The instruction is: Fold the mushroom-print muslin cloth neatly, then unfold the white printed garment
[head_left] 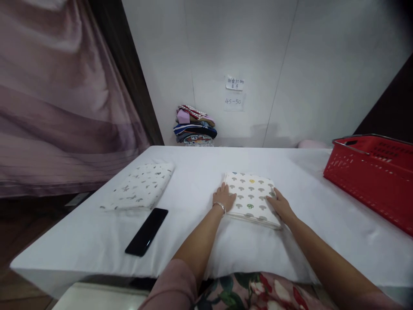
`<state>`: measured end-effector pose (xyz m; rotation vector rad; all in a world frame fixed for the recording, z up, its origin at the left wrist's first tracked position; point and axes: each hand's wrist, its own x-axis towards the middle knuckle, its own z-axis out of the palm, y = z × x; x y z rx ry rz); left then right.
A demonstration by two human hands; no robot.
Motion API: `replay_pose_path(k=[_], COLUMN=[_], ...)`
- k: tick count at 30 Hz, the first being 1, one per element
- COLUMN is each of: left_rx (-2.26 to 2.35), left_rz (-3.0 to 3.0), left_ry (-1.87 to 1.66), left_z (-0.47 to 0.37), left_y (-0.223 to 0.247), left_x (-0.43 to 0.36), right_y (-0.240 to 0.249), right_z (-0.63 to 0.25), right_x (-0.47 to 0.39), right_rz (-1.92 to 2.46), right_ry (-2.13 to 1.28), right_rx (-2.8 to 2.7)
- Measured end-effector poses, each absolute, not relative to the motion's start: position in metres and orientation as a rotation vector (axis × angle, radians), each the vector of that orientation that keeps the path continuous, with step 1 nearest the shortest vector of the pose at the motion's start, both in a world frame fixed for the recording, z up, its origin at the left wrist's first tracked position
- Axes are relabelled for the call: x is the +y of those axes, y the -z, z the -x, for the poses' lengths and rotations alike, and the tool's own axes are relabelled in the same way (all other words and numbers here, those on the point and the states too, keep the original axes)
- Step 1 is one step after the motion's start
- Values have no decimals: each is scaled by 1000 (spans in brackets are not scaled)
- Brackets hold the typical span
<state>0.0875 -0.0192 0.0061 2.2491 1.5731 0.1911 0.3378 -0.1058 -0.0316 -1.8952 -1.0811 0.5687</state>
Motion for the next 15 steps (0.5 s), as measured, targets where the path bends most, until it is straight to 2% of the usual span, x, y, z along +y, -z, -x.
replay_pose_path(k=[4,7,12,15], left_rx=[1573,1600,1424,1381], left_rz=[-2209,-2111,-2091,-2132], left_ry=[-182,-125,-153,-256], left_z=[-89,-93,-95,-91], left_y=[-12,-16,-12,-7], left_x=[-20,-35,-84,-102], right_y=[27,15,-10,-17], right_z=[-331,-348,-395,-380], right_x=[-122,-113,-77,-56], right_rz=[1837,1820,2012,1968], right_ry=[-775,-759,-317,-149], right_rx=[-925,-1000,-1479,-1700])
